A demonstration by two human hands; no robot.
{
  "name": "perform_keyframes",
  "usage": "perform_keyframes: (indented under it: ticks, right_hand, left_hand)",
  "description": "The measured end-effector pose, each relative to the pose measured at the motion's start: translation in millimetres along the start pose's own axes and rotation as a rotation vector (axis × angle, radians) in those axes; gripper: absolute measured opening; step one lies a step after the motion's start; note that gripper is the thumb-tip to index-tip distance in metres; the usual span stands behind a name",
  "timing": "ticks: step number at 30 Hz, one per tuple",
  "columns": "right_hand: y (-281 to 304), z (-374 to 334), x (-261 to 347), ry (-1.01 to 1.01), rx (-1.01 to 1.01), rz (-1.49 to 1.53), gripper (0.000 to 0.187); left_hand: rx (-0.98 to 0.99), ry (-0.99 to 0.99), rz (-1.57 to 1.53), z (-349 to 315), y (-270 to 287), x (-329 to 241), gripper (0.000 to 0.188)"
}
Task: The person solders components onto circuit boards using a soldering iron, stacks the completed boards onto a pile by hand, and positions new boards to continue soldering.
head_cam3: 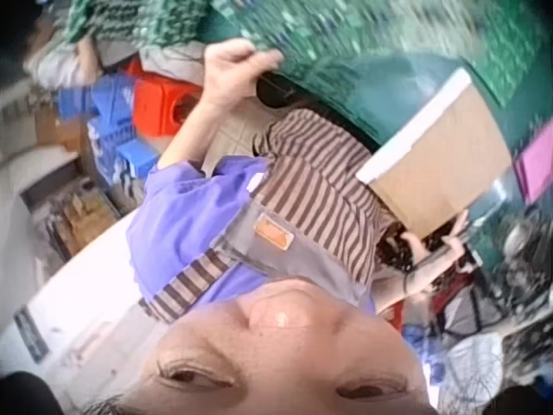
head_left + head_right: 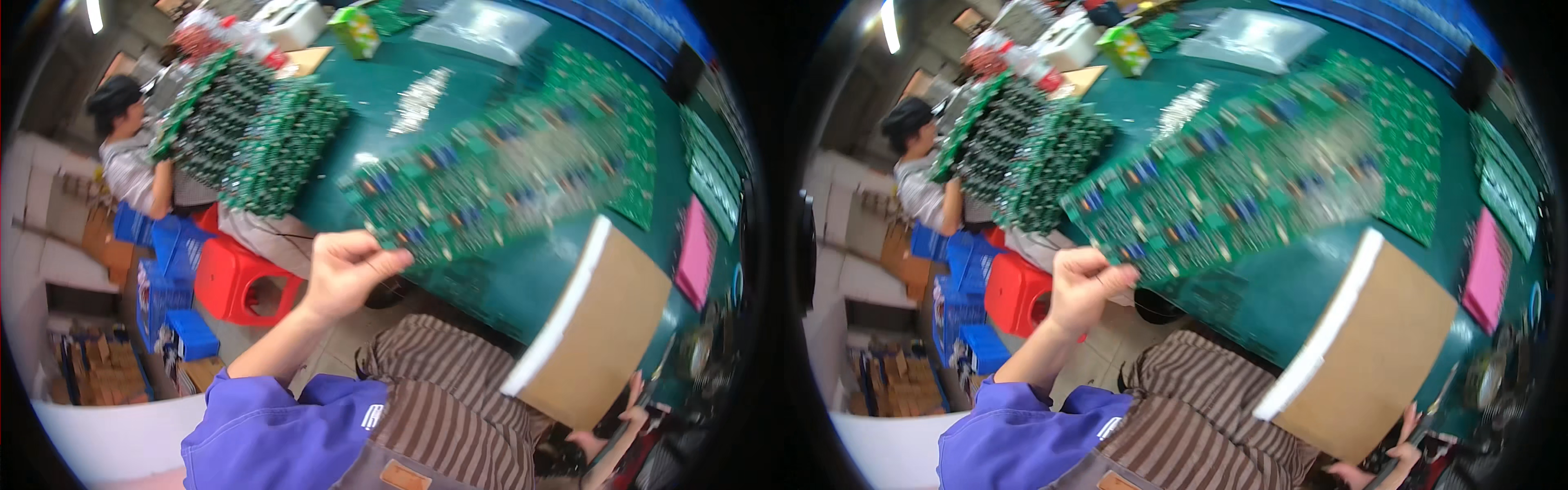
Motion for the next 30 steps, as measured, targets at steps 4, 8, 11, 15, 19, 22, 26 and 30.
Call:
perform_keyframes:
  ticks: [4,8,11,15,19,22,26,30]
  right_hand:
    - [-33.2,-46.1,-73.9,-0.024,0.188,-0.205,0.093]
    - [-32.8,10.5,17.1,-0.120,0.189,-0.025,0.064]
    - [-29.5,14.8,25.1,-0.115,0.194,-0.051,0.062]
    - [-24.6,12.1,24.2,-0.142,0.198,-0.091,0.060]
    - [-6.2,1.5,11.2,-0.124,0.118,-0.059,0.056]
    - [16.7,3.5,12.4,-0.203,-0.070,0.071,0.034]
    - [58.6,6.2,9.9,-0.036,-0.388,0.300,0.062]
    - [95.5,33.1,27.4,0.197,-0.642,0.534,0.057]
  left_hand:
    - [-0.331,0.047,-0.122,22.7,103.1,-24.7,0.036]
    - [-0.470,0.127,-0.261,34.8,170.6,-32.7,0.023]
    - [-0.533,0.230,-0.363,43.2,206.1,-18.4,0.018]
    - [-0.539,0.288,-0.418,49.8,215.6,-0.7,0.018]
    - [-0.553,0.333,-0.065,49.0,212.3,5.6,0.033]
    - [-0.556,0.346,0.138,42.2,227.4,4.7,0.048]
    - [-0.394,-0.084,0.531,23.7,175.2,-49.2,0.034]
    - [0.323,-0.309,0.143,-16.6,-6.9,-101.6,0.041]
Point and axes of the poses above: each hand's wrist, its own z-axis towards the middle knuckle, its own y-axis out of the back of the hand, x = y × z, the point moved 8 cm from there along z, towards the middle knuckle, and after that the axes turned 13 degrees about -x, right-handed, at the moved point
